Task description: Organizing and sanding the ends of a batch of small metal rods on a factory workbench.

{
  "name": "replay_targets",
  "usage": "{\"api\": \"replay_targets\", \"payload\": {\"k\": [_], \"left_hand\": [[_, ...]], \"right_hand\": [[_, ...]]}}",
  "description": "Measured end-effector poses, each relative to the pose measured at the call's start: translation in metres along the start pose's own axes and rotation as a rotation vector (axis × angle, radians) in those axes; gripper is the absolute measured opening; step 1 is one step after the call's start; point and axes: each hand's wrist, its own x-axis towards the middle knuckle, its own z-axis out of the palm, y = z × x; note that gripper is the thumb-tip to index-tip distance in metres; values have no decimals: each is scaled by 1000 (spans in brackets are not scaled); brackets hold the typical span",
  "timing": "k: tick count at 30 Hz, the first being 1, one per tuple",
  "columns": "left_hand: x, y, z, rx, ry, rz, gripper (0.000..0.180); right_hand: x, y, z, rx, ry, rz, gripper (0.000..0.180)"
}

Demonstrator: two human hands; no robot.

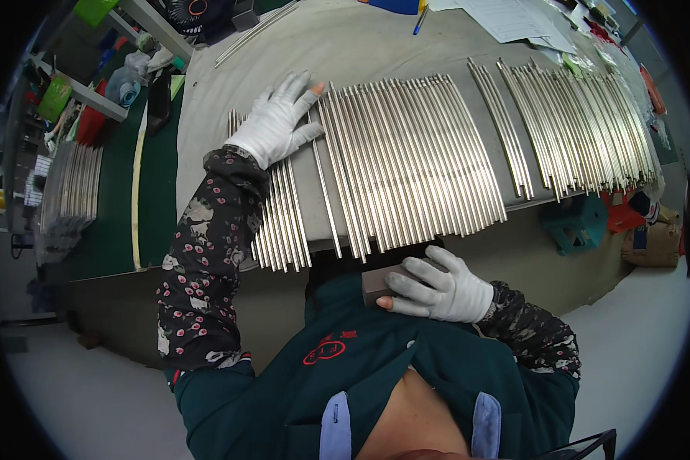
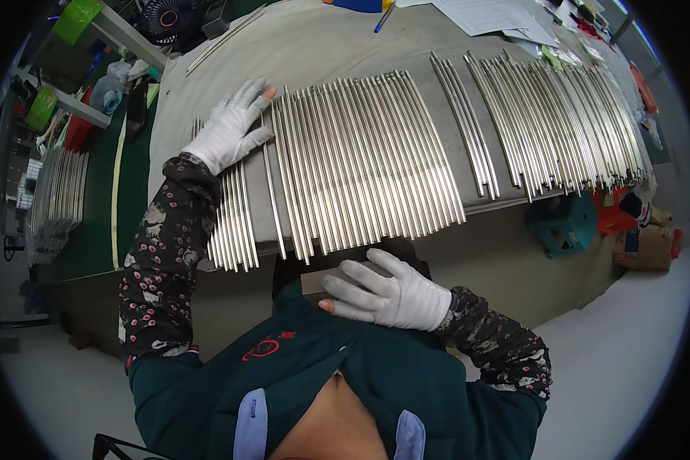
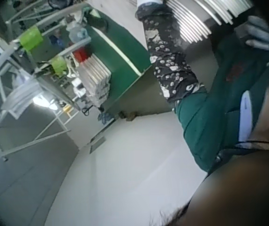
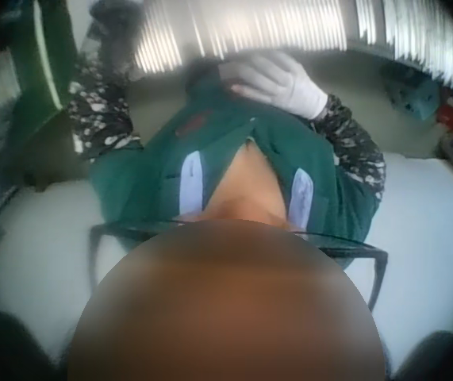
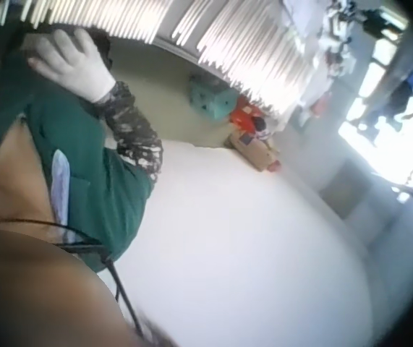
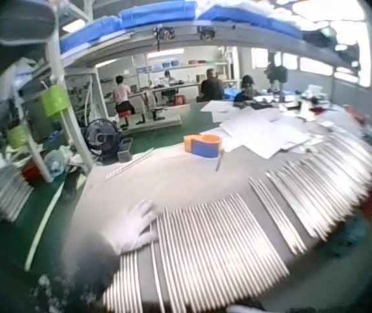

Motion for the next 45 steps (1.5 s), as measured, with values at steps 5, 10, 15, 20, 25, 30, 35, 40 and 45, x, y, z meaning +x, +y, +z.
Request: {"api": "replay_targets", "payload": {"k": [5,10,15,20,25,30,35,40,45], "left_hand": [[25,11,9,-112,76,-25,60],[26,4,22,-287,203,37,52],[17,10,18,-402,166,78,52],[-16,6,-17,-260,228,172,57],[-73,-28,-17,-187,107,101,83],[-78,6,-9,13,34,132,73],[-27,48,-2,-50,36,183,72],[-2,-3,-5,-342,161,28,70],[-25,-47,10,-302,60,-140,61]], "right_hand": [[23,4,11,-33,-38,-65,45],[22,3,34,-181,103,28,46],[20,5,27,-147,64,-19,45],[19,-3,6,-31,82,36,46],[16,-2,-5,-33,109,141,42],[22,-5,-1,13,111,110,42],[44,-9,8,50,77,-4,39],[62,-11,14,57,6,-80,38],[82,-10,24,28,-41,-157,32]]}}
